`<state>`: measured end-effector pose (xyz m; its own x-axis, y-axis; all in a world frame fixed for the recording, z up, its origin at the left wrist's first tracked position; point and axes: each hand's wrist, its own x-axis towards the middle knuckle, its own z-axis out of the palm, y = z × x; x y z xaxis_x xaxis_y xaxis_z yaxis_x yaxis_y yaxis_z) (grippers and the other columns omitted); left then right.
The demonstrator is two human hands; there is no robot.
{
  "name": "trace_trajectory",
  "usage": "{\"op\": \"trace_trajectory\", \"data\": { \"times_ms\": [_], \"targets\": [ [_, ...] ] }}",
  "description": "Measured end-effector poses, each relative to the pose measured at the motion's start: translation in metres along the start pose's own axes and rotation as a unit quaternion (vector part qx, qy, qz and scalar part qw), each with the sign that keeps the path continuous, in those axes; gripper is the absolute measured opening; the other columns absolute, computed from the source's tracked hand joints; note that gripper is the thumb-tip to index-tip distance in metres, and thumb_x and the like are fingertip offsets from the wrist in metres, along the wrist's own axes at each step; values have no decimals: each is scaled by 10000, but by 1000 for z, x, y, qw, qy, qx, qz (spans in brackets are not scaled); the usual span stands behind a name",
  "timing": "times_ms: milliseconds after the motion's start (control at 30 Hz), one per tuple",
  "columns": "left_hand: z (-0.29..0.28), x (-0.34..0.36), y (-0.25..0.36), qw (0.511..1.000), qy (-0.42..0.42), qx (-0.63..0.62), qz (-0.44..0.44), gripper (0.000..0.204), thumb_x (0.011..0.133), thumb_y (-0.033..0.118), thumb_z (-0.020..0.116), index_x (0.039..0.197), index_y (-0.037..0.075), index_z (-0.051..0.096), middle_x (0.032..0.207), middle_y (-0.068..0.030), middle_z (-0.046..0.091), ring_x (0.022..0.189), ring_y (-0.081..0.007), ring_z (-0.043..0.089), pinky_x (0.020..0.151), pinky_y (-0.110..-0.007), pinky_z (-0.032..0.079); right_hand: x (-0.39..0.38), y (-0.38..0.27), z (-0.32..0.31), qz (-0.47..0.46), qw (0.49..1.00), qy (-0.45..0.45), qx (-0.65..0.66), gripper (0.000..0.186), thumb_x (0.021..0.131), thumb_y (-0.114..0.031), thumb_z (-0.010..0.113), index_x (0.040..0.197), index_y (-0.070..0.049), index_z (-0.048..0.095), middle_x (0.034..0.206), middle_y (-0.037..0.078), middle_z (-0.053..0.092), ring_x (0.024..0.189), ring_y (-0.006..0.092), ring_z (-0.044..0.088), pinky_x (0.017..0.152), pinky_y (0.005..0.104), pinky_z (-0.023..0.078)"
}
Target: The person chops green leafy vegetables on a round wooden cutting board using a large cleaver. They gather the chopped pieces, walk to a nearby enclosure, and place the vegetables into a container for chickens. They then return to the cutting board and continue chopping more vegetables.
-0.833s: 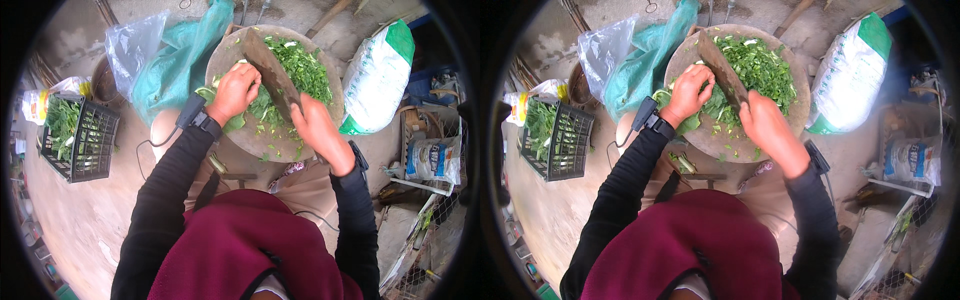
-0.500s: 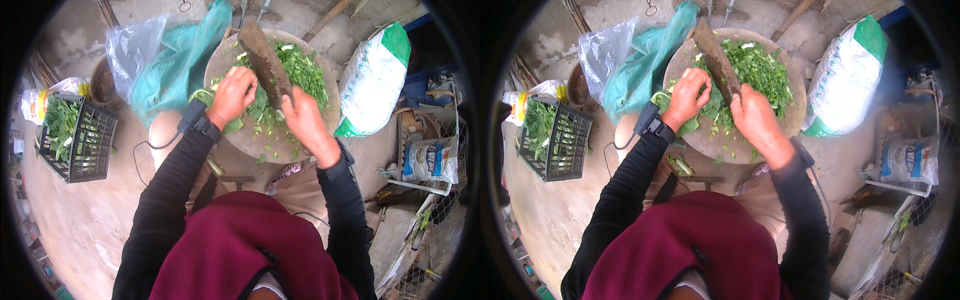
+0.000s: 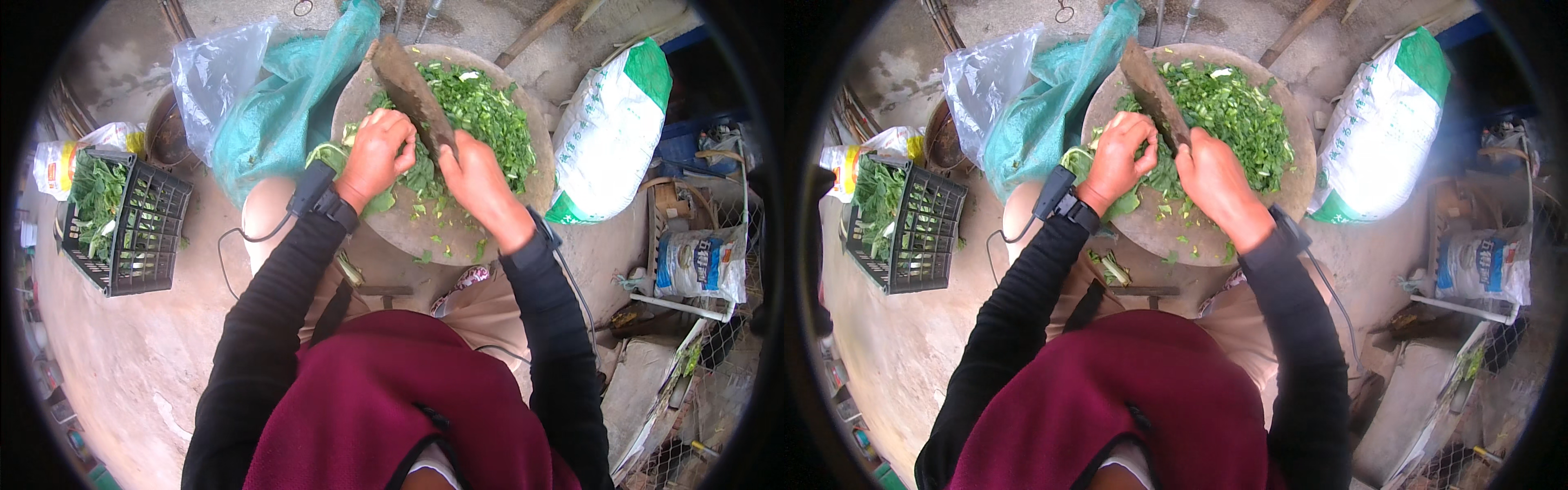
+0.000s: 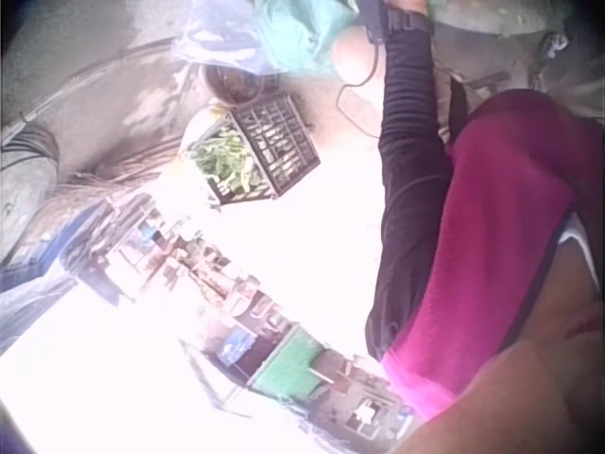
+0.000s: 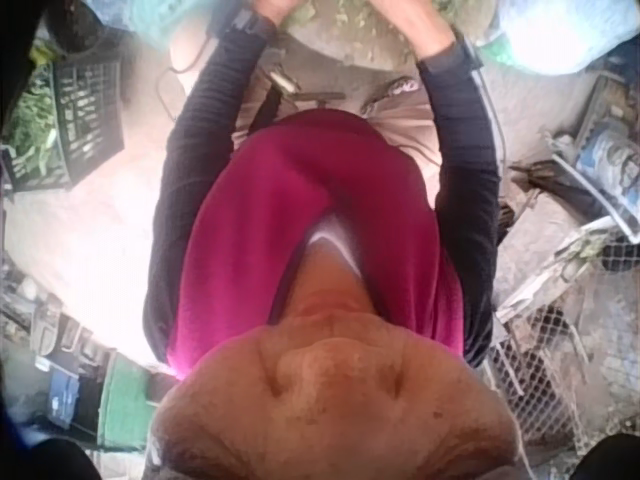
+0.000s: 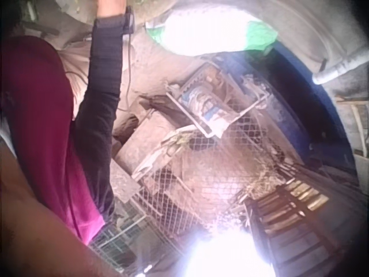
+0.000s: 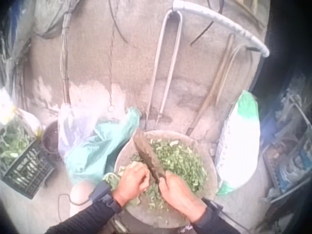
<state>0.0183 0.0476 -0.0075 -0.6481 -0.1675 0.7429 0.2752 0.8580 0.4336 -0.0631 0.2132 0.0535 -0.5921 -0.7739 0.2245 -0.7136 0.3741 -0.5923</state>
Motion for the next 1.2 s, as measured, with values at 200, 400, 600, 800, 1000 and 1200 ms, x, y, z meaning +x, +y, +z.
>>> {"op": "trace_trajectory", "data": {
  "times_ms": [200, 400, 600, 800, 1000, 1200],
  "targets": [
    [3, -6, 0, 1000, 21, 7, -14, 198, 693, -34, 674, 834, 31, 551, 879, -101, 588, 880, -333, 574, 742, -432, 473, -41, -25, -57, 14, 997, -79, -17, 181, 959, -101, 553, 873, 52, 506, 710, 284, 577, 696, 489, 588, 625, 526, 459],
    [5, -3, 4, 997, -22, 60, -37, 224, 695, -30, 677, 868, 20, 544, 873, -130, 559, 872, -358, 574, 754, -418, 483, -16, -10, 1, -7, 999, -21, -48, 192, 950, -127, 559, 892, 51, 516, 720, 292, 588, 715, 495, 602, 642, 549, 474],
    [-7, 3, 3, 988, -43, 148, -18, 561, 743, 219, 768, 1204, 7, 528, 1212, -193, 538, 1094, -384, 551, 936, -455, 445, -21, 16, 7, -2, 1000, 9, 9, 203, 953, -165, 569, 934, 33, 525, 747, 278, 606, 729, 488, 607, 650, 536, 479],
    [-17, -12, 16, 969, -158, 183, -49, 946, 695, 565, 802, 1326, -64, 485, 1299, -223, 532, 1174, -395, 516, 1024, -489, 400, -30, 27, -1, 15, 997, 22, 68, 220, 959, -180, 567, 939, 35, 526, 755, 278, 606, 728, 485, 604, 645, 531, 474],
    [19, -2, 23, 982, -114, 121, -89, 705, 628, 268, 859, 1193, -13, 546, 1125, -187, 567, 1060, -387, 553, 908, -454, 478, -24, 45, -13, 9, 997, 38, 64, 225, 961, -183, 573, 947, 40, 544, 770, 282, 614, 756, 489, 608, 664, 534, 478],
    [34, 14, 24, 983, -103, 110, -109, 695, 698, 293, 837, 1229, -33, 529, 1138, -214, 572, 1078, -397, 553, 954, -472, 457, -18, 55, -9, 13, 995, 61, 79, 221, 959, -179, 581, 937, 38, 544, 760, 275, 609, 747, 484, 607, 658, 524, 478]
  ]
}}
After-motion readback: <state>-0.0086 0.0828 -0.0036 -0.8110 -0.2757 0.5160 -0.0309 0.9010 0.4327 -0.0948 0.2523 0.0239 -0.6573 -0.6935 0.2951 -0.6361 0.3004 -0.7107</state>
